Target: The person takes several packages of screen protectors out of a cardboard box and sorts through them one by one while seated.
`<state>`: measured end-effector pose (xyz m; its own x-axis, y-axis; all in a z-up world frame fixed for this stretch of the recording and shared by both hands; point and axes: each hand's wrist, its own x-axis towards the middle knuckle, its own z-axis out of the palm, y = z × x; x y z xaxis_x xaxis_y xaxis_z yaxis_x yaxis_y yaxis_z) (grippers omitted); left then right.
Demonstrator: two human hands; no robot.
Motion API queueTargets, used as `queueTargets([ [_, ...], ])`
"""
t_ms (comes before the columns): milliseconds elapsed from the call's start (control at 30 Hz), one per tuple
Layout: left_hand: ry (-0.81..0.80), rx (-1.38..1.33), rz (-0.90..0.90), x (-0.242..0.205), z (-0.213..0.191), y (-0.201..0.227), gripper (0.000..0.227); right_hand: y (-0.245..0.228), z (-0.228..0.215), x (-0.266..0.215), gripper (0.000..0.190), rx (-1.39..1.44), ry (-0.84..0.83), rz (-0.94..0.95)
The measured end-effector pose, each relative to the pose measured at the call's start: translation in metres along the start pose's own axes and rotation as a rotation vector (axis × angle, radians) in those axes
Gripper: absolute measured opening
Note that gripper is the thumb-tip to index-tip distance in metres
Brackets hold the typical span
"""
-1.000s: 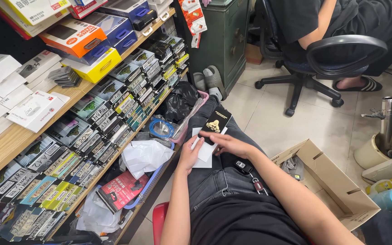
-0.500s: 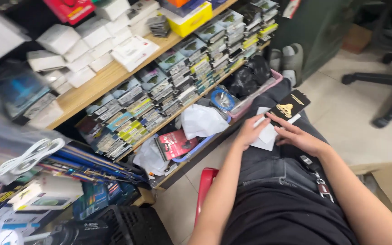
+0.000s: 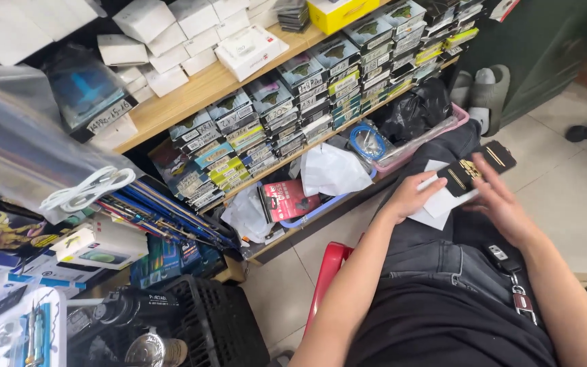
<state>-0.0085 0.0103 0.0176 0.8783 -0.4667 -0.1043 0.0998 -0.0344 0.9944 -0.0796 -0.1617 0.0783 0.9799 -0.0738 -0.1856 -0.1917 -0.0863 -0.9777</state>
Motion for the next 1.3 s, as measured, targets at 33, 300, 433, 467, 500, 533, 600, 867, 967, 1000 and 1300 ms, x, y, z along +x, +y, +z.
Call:
queueTargets([
  [33, -0.008, -0.004, -0.005, 0.006, -0.002, -0.008, 0.071, 0.006, 0.000, 0.003, 0.064, -0.001, 0.007, 0.007],
  [300, 0.128, 0.023, 0.067, 0.020, 0.011, -0.039, 0.062, 0.027, -0.011, 0.010, 0.047, 0.202, -0.032, -0.043],
  [433, 0.071, 0.053, 0.053, 0.030, 0.002, -0.042, 0.058, 0.031, -0.027, 0.017, 0.057, 0.219, 0.087, -0.098],
  [467, 0.064, 0.036, 0.057, 0.025, 0.004, -0.032, 0.056, 0.032, -0.031, 0.014, 0.059, 0.204, 0.103, -0.114],
  [500, 0.071, 0.022, 0.057, 0.016, 0.000, -0.022, 0.054, 0.032, -0.029, 0.015, 0.061, 0.191, 0.104, -0.127],
  [533, 0.066, 0.024, 0.052, 0.013, 0.004, -0.021, 0.054, 0.039, -0.031, 0.017, 0.061, 0.195, 0.108, -0.123],
  [600, 0.111, -0.044, 0.037, 0.009, 0.006, -0.016, 0.052, 0.050, -0.031, 0.028, 0.054, 0.029, -0.001, -0.136],
  [867, 0.199, -0.118, 0.030, -0.004, 0.012, 0.007, 0.042, 0.023, -0.015, 0.006, 0.044, -0.113, -0.223, -0.076],
  [967, 0.205, -0.102, 0.009, -0.008, 0.013, 0.014, 0.051, 0.022, -0.019, 0.005, 0.045, -0.095, -0.267, -0.059],
  [1000, 0.210, -0.081, -0.004, -0.008, 0.013, 0.015, 0.060, 0.023, -0.021, 0.005, 0.047, -0.076, -0.300, -0.053],
  [1300, 0.133, -0.029, 0.062, -0.003, 0.008, 0.004, 0.041, 0.028, -0.029, 0.017, 0.060, 0.255, 0.058, -0.119],
])
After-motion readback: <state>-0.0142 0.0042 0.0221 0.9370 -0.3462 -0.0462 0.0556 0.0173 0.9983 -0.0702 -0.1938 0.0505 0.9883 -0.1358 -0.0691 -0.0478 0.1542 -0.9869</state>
